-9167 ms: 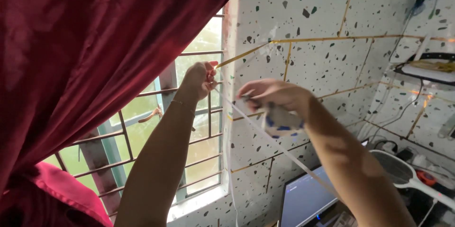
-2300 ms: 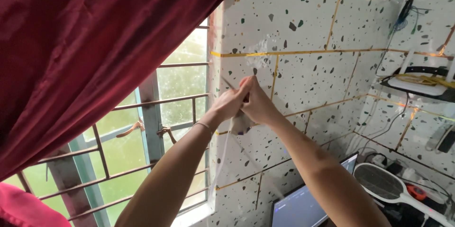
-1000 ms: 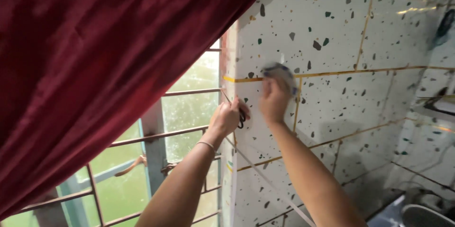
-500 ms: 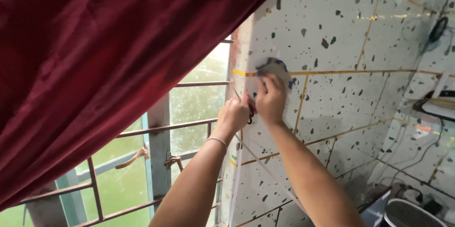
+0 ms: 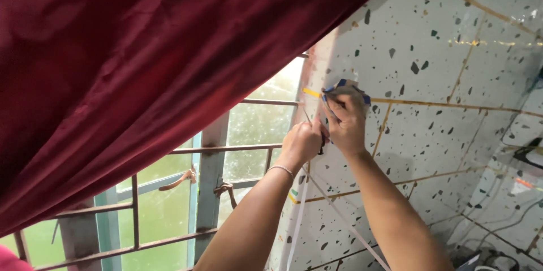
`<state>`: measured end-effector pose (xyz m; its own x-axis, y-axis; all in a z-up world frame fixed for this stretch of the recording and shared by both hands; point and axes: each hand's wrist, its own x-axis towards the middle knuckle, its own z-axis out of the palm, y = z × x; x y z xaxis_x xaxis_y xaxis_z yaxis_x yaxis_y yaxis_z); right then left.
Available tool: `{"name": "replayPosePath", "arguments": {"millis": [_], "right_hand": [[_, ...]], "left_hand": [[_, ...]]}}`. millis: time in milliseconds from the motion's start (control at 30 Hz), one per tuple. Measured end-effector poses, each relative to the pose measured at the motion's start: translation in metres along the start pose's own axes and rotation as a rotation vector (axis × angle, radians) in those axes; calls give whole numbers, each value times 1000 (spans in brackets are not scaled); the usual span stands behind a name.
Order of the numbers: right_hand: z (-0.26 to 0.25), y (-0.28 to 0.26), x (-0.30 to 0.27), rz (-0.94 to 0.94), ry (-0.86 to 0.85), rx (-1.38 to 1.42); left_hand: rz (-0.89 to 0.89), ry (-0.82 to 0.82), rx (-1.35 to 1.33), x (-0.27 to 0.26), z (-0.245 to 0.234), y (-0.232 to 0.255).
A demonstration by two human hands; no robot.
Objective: Applying gold decorative tape to tile grout lines on walls and ceiling.
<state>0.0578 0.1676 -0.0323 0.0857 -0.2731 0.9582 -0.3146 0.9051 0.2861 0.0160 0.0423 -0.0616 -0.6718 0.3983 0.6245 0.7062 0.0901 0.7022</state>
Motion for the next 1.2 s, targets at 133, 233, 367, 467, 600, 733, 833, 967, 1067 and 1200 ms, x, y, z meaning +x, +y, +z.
{"name": "replayPosePath", "arguments": {"millis": [133, 233, 367, 467, 600, 733, 833, 967, 1067, 1200], "right_hand": [[-1, -4, 5, -96, -39, -40], [2, -2, 9, -146, -123, -66], [3, -13, 21, -203, -212, -226], [6, -17, 35, -319, -286, -394], [29, -4, 42, -359, -473, -550], [52, -8, 55, -368, -553, -670], [37, -12, 58, -339, -647, -779], [-34, -3, 28, -389, -532, -427], [-48, 48, -22, -319, -467, -337], [-31, 87, -60, -37, -375, -157]], "left_hand": [[-10, -3, -2, 0, -1, -1], [-27, 2, 76, 8, 4, -11], [-19, 28, 47, 5, 5, -16], [-117, 39, -12, 14, 21, -39], [-118, 57, -2, 19, 31, -50], [-45, 33, 87, 25, 37, -62], [11, 68, 128, 23, 35, -59], [-38, 13, -23, -9, 5, -15], [-59, 3, -126, -10, -2, -5], [-32, 10, -65, -7, 2, -9]]}}
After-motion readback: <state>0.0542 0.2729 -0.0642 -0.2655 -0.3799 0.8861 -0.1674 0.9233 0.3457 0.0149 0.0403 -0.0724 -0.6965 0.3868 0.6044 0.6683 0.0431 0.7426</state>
